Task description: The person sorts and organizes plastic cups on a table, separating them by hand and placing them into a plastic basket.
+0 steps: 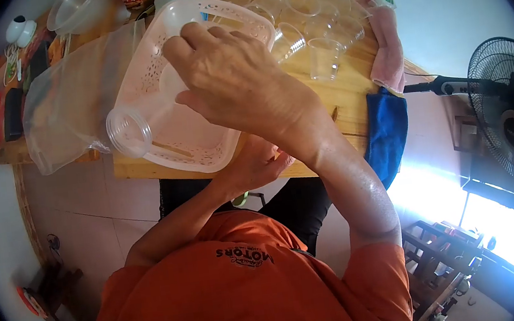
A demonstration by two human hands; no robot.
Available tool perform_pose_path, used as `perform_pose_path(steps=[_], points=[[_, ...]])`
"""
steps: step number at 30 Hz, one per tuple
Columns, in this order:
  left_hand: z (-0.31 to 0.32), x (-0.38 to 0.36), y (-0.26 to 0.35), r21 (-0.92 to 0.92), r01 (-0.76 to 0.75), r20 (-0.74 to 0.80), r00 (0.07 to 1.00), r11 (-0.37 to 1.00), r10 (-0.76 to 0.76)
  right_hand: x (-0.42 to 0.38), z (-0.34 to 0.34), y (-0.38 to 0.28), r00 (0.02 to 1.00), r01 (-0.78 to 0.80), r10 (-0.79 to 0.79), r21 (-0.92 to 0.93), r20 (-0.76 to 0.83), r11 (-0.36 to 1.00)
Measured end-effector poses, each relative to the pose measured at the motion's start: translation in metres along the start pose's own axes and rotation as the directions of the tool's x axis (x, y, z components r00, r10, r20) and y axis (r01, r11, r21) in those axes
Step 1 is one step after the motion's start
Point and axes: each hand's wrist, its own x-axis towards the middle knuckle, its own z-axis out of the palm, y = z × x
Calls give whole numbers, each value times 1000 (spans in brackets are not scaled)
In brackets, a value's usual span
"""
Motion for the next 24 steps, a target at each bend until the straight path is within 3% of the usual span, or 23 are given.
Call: perform_pose_path(steps=[3, 5, 8, 15, 18, 20, 21, 23, 24], points=[[2, 1, -1, 68, -101, -86, 991, 993, 107, -15, 0, 3, 997, -75, 75, -5, 17, 997], [3, 1, -3, -93, -8, -41, 999, 996, 4, -23, -2, 3, 988, -138, 138, 4, 75, 990], [6, 0, -5, -112, -13, -68, 998, 994, 5, -37, 2, 7, 984, -166, 172, 109, -44, 980], [9, -3, -12, -8, -32, -72, 997, 999, 31, -62, -12, 2, 941, -259, 301, 243, -155, 935], [6, -2, -7, -161, 93, 20, 996, 983, -91, -76, -16, 5, 908, -330, 394, 335, -144, 883], [-2, 2, 3, -138, 162, 116, 982, 977, -146, -89, -13, 9, 839, -276, 512, 664, -187, 695], [-3, 1, 3, -139, 158, 125, 982, 978, -141, -95, -14, 7, 834, -279, 517, 661, -193, 696], [0, 1, 5, -161, 150, 82, 987, 975, -139, -109, -18, 4, 692, -181, 702, 899, -172, 399], [1, 2, 5, -164, 143, 91, 987, 976, -129, -121, -19, 9, 678, -145, 719, 931, -153, 336]])
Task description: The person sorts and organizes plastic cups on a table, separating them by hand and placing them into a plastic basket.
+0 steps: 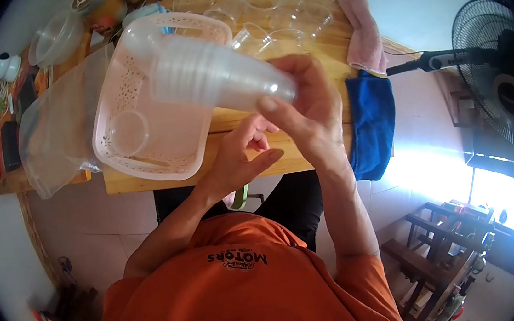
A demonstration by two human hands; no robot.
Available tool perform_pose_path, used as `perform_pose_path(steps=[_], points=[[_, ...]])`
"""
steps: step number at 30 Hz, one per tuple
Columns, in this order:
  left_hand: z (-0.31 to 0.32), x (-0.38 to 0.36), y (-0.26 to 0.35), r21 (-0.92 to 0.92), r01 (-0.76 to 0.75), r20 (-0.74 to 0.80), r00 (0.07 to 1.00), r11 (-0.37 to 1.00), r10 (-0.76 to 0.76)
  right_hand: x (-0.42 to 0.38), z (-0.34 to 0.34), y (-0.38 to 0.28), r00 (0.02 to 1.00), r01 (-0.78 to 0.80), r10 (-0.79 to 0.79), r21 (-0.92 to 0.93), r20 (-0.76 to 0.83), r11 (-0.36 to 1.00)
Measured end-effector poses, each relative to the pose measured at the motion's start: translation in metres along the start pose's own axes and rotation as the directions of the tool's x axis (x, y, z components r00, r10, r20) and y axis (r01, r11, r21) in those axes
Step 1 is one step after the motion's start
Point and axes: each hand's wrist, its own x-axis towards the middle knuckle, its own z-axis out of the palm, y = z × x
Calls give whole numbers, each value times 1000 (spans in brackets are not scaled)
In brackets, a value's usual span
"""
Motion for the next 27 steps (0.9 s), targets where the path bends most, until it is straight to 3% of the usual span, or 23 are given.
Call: perform_pose_path(steps=[3, 7, 8, 10, 11, 13, 14, 15, 17, 21, 22, 25, 27], points=[[-1, -1, -2, -71, 84, -1, 996, 994, -84, -22, -30, 13, 990, -91, 105, 142, -98, 986], [-1, -6, -13, -68, 170, 19, 985, 983, -169, -53, -55, 35, 976, -163, 180, 137, -122, 977], [3, -7, -14, -65, 170, 26, 985, 983, -168, -62, -58, 38, 973, -202, 208, 66, -102, 977], [12, -7, -14, -419, -54, -191, 981, 906, -30, -74, -57, 35, 955, -294, 293, -34, -38, 955], [11, -7, -17, -419, -50, -181, 983, 907, -30, -78, -55, 33, 945, -327, 328, -84, -2, 941], [4, -6, -13, -491, 20, -79, 995, 871, -67, -79, -56, 39, 944, -257, 311, -340, 114, 904], [1, -5, -8, -478, 31, -54, 997, 878, -64, -81, -53, 39, 966, -112, 209, -482, 151, 869], [0, -3, -4, -478, 43, -35, 997, 877, -68, -80, -50, 38, 969, -124, 211, -479, 132, 869], [-1, -2, -2, -398, 44, -14, 998, 917, -54, -80, -50, 38, 963, 84, 85, -584, 256, 808], [0, -3, 1, -375, 65, 7, 998, 925, -67, -76, -63, 32, 949, 71, 107, -532, 295, 843], [0, -3, 0, -349, 47, 8, 999, 936, -47, -72, -66, 26, 958, 112, 53, -536, 282, 837], [2, 0, 7, -329, 58, -24, 997, 943, -70, -69, -71, 19, 998, 14, 22, -542, 60, 840], [2, 1, 6, -325, 38, -19, 999, 945, -47, -63, -68, 8, 997, 73, -45, -565, 63, 822]])
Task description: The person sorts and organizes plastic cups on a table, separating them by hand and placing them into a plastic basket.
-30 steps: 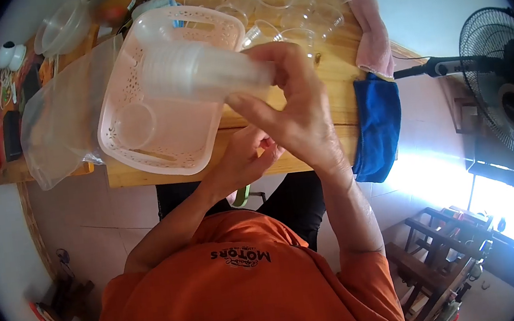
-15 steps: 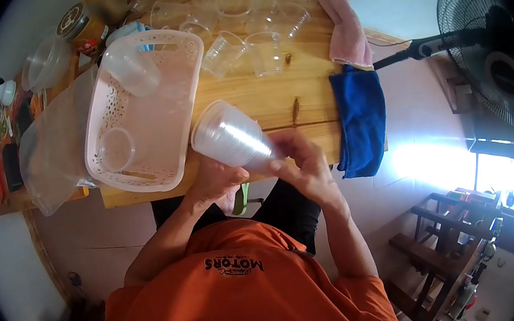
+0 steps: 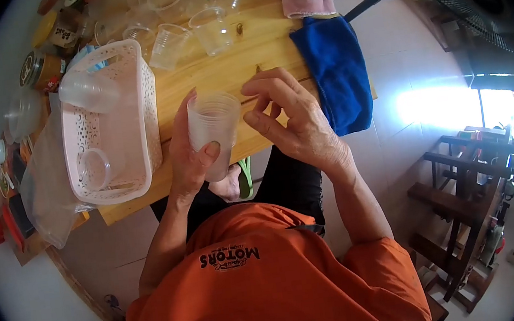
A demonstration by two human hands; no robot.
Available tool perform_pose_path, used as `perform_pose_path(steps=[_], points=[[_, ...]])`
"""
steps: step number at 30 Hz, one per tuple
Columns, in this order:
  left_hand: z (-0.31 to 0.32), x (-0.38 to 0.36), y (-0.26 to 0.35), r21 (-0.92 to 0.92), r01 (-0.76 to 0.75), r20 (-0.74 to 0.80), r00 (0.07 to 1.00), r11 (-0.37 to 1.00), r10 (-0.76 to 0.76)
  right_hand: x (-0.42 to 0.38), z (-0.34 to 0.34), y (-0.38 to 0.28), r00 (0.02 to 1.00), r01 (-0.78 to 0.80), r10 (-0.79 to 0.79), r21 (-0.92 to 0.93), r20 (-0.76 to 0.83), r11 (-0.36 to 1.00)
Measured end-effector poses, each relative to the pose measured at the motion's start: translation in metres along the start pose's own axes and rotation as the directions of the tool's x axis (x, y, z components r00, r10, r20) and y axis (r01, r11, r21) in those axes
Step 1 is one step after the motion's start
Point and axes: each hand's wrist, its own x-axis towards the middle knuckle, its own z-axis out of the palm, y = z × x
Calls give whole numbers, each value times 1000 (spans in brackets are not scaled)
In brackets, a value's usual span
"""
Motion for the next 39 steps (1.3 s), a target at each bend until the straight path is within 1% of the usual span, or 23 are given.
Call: perform_pose_path(steps=[1, 2, 4, 5, 7, 9, 11, 15, 17, 21, 25, 27, 33, 37, 39], points=[[0, 0, 0, 3, -17, 6, 1000, 1000, 17, 3, 0, -3, 998, 54, -55, -30, -26, 998], [0, 0, 0, 3, -22, 10, 1000, 1000, 22, 5, 1, -2, 998, 58, -59, -34, -31, 998], [1, 0, 1, 42, -30, -17, 999, 999, 31, 8, 4, 1, 988, 130, -127, -23, 85, 991], [1, 0, 3, 42, -36, -16, 999, 998, 37, 9, 6, 2, 985, 151, -149, -18, 92, 988], [1, 1, 9, 51, 23, -7, 1000, 998, -22, 14, 4, 1, 981, 159, -154, -35, 114, 987], [0, -1, 6, 41, 29, -14, 999, 999, -29, 18, 2, -2, 977, 169, -161, -51, 137, 984], [-2, 0, 1, 30, 35, -21, 999, 999, -34, 20, 1, -6, 982, 100, -99, 3, 159, 995], [-3, 1, -3, 13, 33, 6, 999, 999, -33, 22, -1, -3, 975, 139, -141, 23, 172, 990], [-3, 0, -4, 4, 46, 7, 999, 999, -46, 22, -1, -3, 980, 90, -101, 73, 174, 993], [-1, 0, 0, -12, 49, 6, 999, 999, -48, 22, -1, 2, 982, 62, -78, 96, 172, 993], [-1, 0, 1, -16, 50, -3, 999, 999, -50, 24, -2, -1, 983, 33, -48, 86, 176, 996], [-1, 1, 0, -20, 51, -3, 999, 998, -51, 24, -3, 0, 982, -4, -8, 65, 187, 998], [0, 3, 1, 7, 54, 1, 999, 999, -54, 25, -2, 7, 986, 33, -47, 86, 162, 996], [1, 3, 2, 3, 56, -9, 998, 998, -56, 24, -3, 9, 987, 21, -35, 87, 154, 996], [2, 3, 2, -4, 59, -10, 998, 998, -59, 24, -4, 9, 988, -23, 9, 87, 154, 996]])
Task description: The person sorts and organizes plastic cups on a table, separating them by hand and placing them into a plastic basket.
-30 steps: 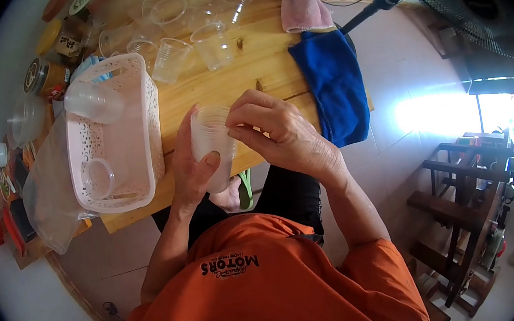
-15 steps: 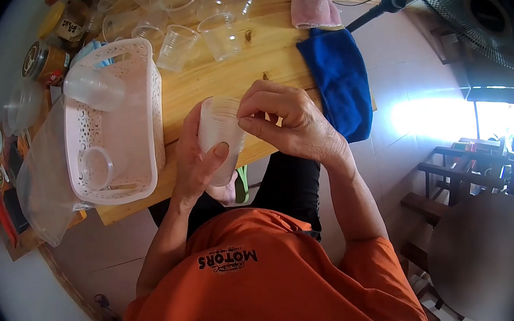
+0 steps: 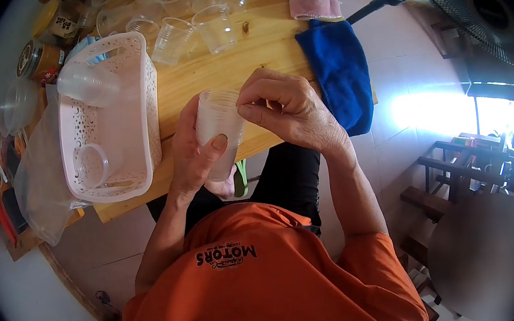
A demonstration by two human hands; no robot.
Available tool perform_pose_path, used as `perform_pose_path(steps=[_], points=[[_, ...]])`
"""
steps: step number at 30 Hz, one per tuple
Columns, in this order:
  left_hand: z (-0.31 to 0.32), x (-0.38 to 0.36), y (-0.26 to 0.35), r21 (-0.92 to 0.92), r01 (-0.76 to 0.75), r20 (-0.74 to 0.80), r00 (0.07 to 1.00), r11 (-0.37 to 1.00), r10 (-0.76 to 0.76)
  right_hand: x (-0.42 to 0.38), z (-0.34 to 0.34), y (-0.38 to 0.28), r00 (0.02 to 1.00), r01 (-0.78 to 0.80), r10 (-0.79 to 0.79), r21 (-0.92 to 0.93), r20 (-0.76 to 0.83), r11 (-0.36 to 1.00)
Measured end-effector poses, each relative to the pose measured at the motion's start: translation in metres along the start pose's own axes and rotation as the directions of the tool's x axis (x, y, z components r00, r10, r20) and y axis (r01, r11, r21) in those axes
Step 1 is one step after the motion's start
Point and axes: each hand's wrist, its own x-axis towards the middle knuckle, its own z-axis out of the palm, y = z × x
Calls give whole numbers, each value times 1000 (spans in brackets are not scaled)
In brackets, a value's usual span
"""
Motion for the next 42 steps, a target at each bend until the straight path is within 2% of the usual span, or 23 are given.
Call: perform_pose_path(steps=[4, 6, 10, 11, 13, 14, 15, 17, 19, 21, 22, 24, 25, 27, 30, 33, 37, 39, 42], points=[[0, 0, 0, 7, -5, 4, 1000, 1000, 5, 0, -1, 2, 1000, 19, -19, -17, -9, 1000], [-2, 0, -1, 14, -9, 18, 1000, 1000, 9, 1, -3, 4, 983, 74, -73, -2, -168, 997], [-4, -2, -8, 52, -49, 16, 999, 997, 48, 9, -19, 1, 904, -84, 17, -137, -428, 987], [-4, -2, -7, 51, -55, 19, 998, 997, 54, 12, -23, 4, 903, -81, 12, -141, -430, 987], [-4, -2, -5, 83, -42, 26, 999, 996, 40, 24, -39, 19, 865, -51, -106, -296, -490, 954], [-4, -2, -5, 83, -49, 28, 999, 995, 47, 29, -47, 25, 867, -88, -93, -334, -489, 938], [-4, -2, -5, 88, -50, 24, 999, 995, 48, 34, -52, 31, 866, -84, -99, -338, -490, 938], [-4, -3, -7, 94, -54, 16, 998, 994, 53, 46, -59, 41, 794, -48, -212, -407, -570, 912], [-4, -3, -8, 99, -39, 15, 999, 994, 38, 52, -60, 47, 786, -57, -200, -391, -584, 919], [-4, -3, -7, 111, -39, 9, 999, 993, 38, 54, -54, 48, 732, 45, -340, -455, -591, 889], [-4, -3, -6, 120, -34, 6, 999, 992, 34, 51, -51, 44, 732, 46, -340, -455, -591, 889], [-4, -2, -6, 112, -35, 8, 999, 993, 34, 34, -42, 31, 872, -37, -69, -206, -484, 978], [-4, -2, -6, 103, -36, 9, 999, 994, 35, 27, -39, 24, 871, -40, -67, -208, -486, 977], [-5, -1, -5, 120, -38, 21, 999, 992, 36, 15, -32, 11, 979, -79, 34, -221, -200, 972], [-2, -1, -5, 95, -24, 12, 1000, 995, 23, 7, -21, -5, 993, -5, 18, -105, 116, 995], [-1, -2, -4, 54, -1, -9, 1000, 999, 1, 4, -6, -9, 972, 169, -143, -136, 184, 976], [-3, -3, -8, 89, -5, -14, 1000, 996, 6, 4, -4, -9, 972, 126, -95, -136, 213, 983], [-3, -3, -8, 84, -22, -11, 1000, 996, 23, 4, -6, -12, 972, 72, -53, -77, 227, 994], [-3, -2, -7, 74, -31, -3, 999, 997, 32, 5, -6, -11, 969, 100, -79, -79, 234, 992]])
